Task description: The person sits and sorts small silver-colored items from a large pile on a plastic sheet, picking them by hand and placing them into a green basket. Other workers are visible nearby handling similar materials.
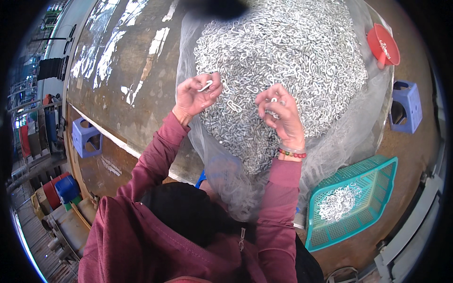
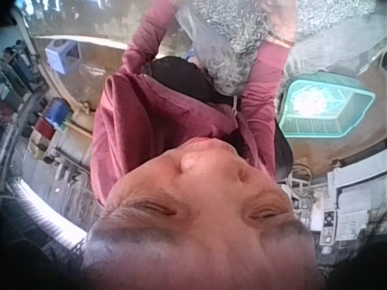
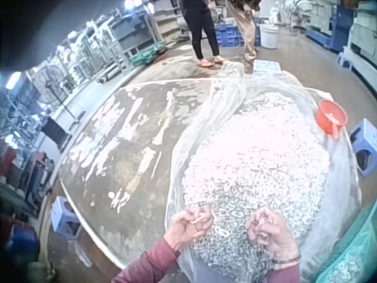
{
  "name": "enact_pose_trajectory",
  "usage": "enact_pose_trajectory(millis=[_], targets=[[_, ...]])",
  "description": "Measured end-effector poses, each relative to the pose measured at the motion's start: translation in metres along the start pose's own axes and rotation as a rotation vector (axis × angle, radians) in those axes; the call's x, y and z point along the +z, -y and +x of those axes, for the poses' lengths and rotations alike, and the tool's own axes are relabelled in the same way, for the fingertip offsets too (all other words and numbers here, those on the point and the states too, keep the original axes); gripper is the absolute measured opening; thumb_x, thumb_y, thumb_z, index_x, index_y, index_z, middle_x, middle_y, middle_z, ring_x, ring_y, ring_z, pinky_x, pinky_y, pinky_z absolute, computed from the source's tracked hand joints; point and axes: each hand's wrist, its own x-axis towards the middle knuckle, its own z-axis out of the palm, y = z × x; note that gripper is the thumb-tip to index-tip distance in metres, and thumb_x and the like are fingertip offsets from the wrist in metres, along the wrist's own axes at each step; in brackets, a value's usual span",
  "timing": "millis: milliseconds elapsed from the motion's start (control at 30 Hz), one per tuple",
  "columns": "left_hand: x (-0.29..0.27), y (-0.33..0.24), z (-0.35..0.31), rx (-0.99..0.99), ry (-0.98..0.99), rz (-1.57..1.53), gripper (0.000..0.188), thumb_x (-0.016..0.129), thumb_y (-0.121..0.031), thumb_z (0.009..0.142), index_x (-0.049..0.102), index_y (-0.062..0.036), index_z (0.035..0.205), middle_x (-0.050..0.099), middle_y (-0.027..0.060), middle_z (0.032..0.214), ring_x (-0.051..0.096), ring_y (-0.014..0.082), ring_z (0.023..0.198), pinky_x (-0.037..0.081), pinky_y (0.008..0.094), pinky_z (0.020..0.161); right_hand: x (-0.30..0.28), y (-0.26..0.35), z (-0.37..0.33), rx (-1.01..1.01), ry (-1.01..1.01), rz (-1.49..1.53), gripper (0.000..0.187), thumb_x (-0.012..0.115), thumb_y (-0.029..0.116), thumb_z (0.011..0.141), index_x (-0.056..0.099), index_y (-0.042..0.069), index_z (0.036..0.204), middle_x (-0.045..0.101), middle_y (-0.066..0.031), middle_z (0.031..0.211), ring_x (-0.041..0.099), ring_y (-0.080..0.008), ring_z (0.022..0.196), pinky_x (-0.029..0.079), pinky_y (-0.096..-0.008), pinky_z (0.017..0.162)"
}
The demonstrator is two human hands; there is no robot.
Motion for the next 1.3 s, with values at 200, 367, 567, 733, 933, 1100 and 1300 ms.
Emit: enact_pose_trajectory(millis=[200, 367, 567, 733, 933, 1100, 1300], targets=[[-0.022, -0.020, -0.005, -0.077, -0.069, 0.140, 0.027, 0.044, -0.022, 0.081, 0.039, -0.0057, 0.060, 0.044, 0.0125, 0.068, 0.048, 0.0211, 0.056, 0.039, 0.0240, 0.036, 0.020, -0.098, 0.034, -0.152, -0.163, -1.275, 0.015, 0.064, 0.017, 0.080, 0.062, 0.004, 0.085, 0.060, -0.0102, 0.065, 0.058, -0.0240, 0.058, 0.045, -0.0353, 0.053], [-0.018, -0.014, 0.005, 0.029, -0.042, 0.257, 0.031, 0.046, -0.009, 0.078, 0.029, -0.0102, 0.053, 0.044, 0.0120, 0.067, 0.050, 0.0202, 0.052, 0.038, 0.0225, 0.035, 0.018, -0.122, 0.037, -0.263, -0.273, -1.293, 0.020, 0.071, 0.020, 0.074, 0.063, 0.004, 0.081, 0.059, -0.0112, 0.065, 0.056, -0.0279, 0.055, 0.045, -0.0371, 0.056], [-0.040, -0.008, 0.001, -0.145, -0.352, 0.096, 0.013, 0.053, -0.015, 0.091, 0.045, -0.0069, 0.085, 0.045, 0.0025, 0.073, 0.033, 0.0017, 0.045, 0.023, 0.0130, 0.033, 0.002, -0.069, 0.027, 0.050, -0.214, -0.301, 0.021, 0.067, 0.024, 0.085, 0.062, 0.005, 0.077, 0.058, -0.0026, 0.065, 0.056, -0.0111, 0.058, 0.036, -0.0210, 0.043], [-0.085, -0.014, 0.015, -0.101, -0.704, 0.817, 0.030, 0.062, -0.031, 0.088, 0.054, -0.0036, 0.095, 0.054, 0.0061, 0.078, 0.042, 0.0087, 0.046, 0.036, 0.0232, 0.042, 0.000, -0.052, 0.019, 0.002, -0.231, 0.069, 0.011, 0.060, 0.013, 0.086, 0.057, 0.004, 0.082, 0.059, -0.0078, 0.073, 0.059, -0.0133, 0.063, 0.036, -0.0189, 0.041], [-0.110, 0.002, 0.029, 0.035, -0.721, 2.029, 0.045, 0.066, -0.027, 0.082, 0.044, -0.0008, 0.111, 0.059, 0.0248, 0.100, 0.058, 0.0422, 0.090, 0.047, 0.0507, 0.074, -0.011, -0.052, 0.025, 0.006, -0.126, -0.099, 0.020, 0.062, 0.012, 0.083, 0.058, 0.006, 0.101, 0.062, -0.0047, 0.075, 0.058, -0.0120, 0.061, 0.036, -0.0192, 0.041], [-0.090, 0.016, 0.038, 0.055, -0.530, 2.081, 0.030, 0.058, -0.023, 0.086, 0.046, 0.0027, 0.096, 0.061, 0.0274, 0.082, 0.060, 0.0448, 0.077, 0.048, 0.0520, 0.067, 0.011, -0.096, 0.066, -0.074, -0.281, -1.502, 0.022, 0.062, 0.022, 0.083, 0.063, 0.009, 0.101, 0.066, -0.0171, 0.085, 0.065, -0.0325, 0.076, 0.051, -0.0426, 0.068], [-0.045, 0.039, 0.025, 0.055, -0.150, 2.046, 0.019, 0.050, -0.017, 0.087, 0.061, -0.0024, 0.088, 0.063, 0.0218, 0.087, 0.061, 0.0379, 0.083, 0.048, 0.0460, 0.074, 0.011, -0.102, 0.058, -0.044, -0.204, -1.481, 0.023, 0.056, 0.024, 0.083, 0.068, 0.005, 0.082, 0.065, -0.0193, 0.082, 0.063, -0.0381, 0.080, 0.050, -0.0469, 0.071]])
